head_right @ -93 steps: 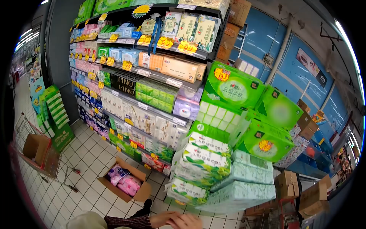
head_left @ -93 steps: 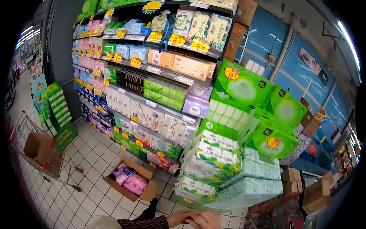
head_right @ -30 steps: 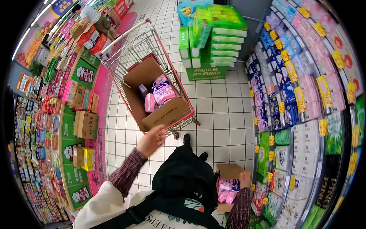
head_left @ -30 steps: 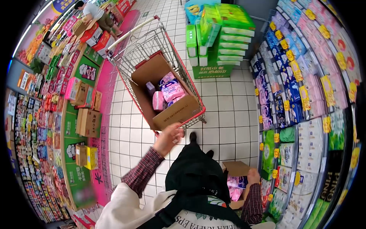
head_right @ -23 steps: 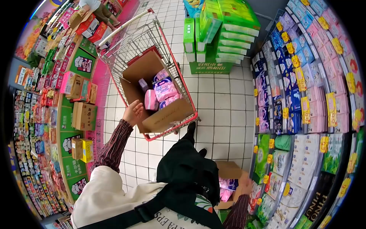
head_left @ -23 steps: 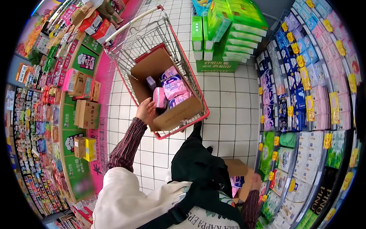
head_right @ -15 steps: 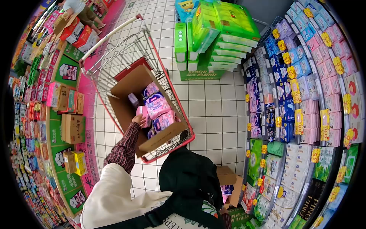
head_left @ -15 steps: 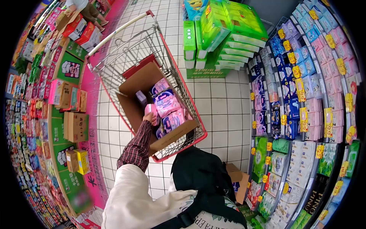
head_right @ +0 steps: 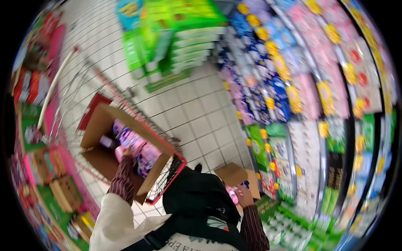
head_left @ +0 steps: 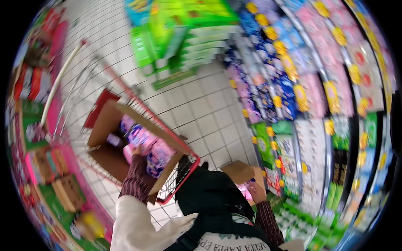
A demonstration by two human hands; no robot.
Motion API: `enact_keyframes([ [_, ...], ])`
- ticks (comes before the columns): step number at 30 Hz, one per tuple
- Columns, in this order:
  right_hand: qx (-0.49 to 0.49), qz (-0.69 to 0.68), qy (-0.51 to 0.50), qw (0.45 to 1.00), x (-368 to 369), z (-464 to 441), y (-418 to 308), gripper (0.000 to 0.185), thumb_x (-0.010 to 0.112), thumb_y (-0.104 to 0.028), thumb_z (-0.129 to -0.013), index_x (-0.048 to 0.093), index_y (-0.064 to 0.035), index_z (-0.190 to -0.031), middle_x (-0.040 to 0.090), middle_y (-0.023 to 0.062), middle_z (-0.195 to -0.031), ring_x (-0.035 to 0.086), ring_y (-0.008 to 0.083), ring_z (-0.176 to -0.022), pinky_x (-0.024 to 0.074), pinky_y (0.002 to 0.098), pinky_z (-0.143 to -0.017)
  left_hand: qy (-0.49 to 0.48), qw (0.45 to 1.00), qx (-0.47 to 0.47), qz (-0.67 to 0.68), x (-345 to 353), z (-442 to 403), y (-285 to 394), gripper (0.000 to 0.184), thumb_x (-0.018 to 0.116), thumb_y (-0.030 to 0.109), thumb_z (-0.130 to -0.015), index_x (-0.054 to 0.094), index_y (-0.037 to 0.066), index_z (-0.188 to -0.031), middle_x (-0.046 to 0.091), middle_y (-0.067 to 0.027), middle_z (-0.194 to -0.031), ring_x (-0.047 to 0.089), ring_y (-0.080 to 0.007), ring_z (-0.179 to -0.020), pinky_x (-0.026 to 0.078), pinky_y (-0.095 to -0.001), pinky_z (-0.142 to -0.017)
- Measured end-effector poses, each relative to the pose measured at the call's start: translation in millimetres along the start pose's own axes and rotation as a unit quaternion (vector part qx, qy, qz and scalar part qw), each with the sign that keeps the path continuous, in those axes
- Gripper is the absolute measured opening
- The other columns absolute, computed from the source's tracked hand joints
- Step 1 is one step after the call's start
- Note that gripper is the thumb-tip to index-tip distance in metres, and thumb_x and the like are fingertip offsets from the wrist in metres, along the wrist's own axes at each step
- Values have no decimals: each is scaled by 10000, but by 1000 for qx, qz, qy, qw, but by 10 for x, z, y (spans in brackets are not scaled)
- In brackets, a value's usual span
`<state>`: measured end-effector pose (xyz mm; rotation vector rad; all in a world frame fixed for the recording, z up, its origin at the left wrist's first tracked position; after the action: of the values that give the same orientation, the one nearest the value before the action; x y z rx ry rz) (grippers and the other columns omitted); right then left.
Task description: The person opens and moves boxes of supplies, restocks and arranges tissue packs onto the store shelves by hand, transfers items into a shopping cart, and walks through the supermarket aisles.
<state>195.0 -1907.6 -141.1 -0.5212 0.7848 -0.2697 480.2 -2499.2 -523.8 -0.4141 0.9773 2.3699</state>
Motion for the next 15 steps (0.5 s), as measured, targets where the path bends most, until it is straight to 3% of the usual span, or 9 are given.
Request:
enact_keyframes([
  [2, -22, 45, -14, 999, 56, 3, -71, 344, 635, -233, -901, 606, -45, -1188, 676, 104, -1034, 663, 223, -907, 535, 336, -776, -34, 989, -54, 131, -78, 193, 65, 299, 698, 387, -860, 579, 125, -942, 457, -9, -557, 391, -147, -387, 284, -316, -333],
  [4, -7, 42, -12, 999, 160, 38, 76, 380, 644, -304, -900, 596, -57, -1185, 672, 125, -998, 662, 242, -852, 532, 345, -761, -95, 994, -21, 47, -222, 572, 351, 290, 633, 373, -898, 538, 104, -846, 398, -10, -516, 378, -150, -375, 284, -325, -336],
  [5, 3, 34, -3, 999, 195, 79, 143, 380, 644, -304, -900, 596, -57, -1185, 672, 125, -998, 662, 242, -852, 532, 345, -761, -131, 990, 25, 35, -245, 595, 368, 291, 620, 359, -902, 539, 93, -819, 374, -4, -496, 374, -150, -370, 285, -322, -335],
  [6, 31, 38, -11, 999, 228, 128, 224, 376, 648, -304, -895, 602, -55, -1174, 671, 126, -998, 659, 244, -852, 529, 342, -765, -139, 988, 12, 65, -256, 656, 383, 284, 616, 344, -900, 537, 97, -785, 365, -1, -482, 372, -153, -362, 287, -318, -334],
  [9, 64, 41, 0, 997, 336, 309, 593, 366, 657, -297, -890, 618, -40, -1147, 680, 135, -1004, 668, 258, -841, 534, 351, -763, -106, 993, -18, 58, -318, 844, 480, 250, 619, 345, -895, 542, 118, -823, 407, 6, -523, 404, -146, -391, 287, -290, -332],
  [11, 72, 81, 20, 994, 405, 484, 734, 363, 669, -301, -881, 633, -27, -1116, 696, 146, -965, 681, 282, -846, 540, 370, -761, -125, 983, -99, 86, -364, 980, 575, 280, 637, 307, -873, 501, 121, -1032, 467, -35, -537, 447, -195, -367, 343, -333, -317],
  [12, 123, 76, 8, 990, 442, 575, 819, 344, 668, -305, -880, 641, -50, -1110, 699, 142, -944, 679, 276, -858, 538, 369, -759, -131, 984, -94, 74, -425, 861, 505, 280, 637, 307, -873, 501, 121, -1032, 467, -35, -537, 447, -195, -367, 343, -333, -317],
  [14, 91, 46, 45, 994, 563, 684, 1008, 318, 669, -287, -872, 649, -81, -1114, 697, 131, -914, 677, 263, -843, 532, 369, -756, -147, 983, -98, 58, -504, 517, 379, 406, 646, 362, -863, 476, 171, -1178, 577, -61, -773, 563, -209, -575, 432, -329, -423],
  [15, 93, 37, 52, 994, 623, 722, 1118, 318, 669, -287, -872, 649, -81, -1114, 697, 131, -914, 677, 263, -843, 532, 369, -756, -35, 995, -88, 33, -520, 616, 457, 490, 640, 391, -865, 447, 216, -1280, 571, -57, -1048, 583, -231, -847, 483, -382, -596],
])
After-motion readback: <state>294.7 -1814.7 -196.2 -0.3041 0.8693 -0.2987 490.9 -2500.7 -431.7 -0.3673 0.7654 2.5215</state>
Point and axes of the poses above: each hand's wrist, its own z-axis away from the middle knuckle, its own x-axis out of the palm, y = z × x, the point moved 3 cm from there along -z, towards the middle knuckle
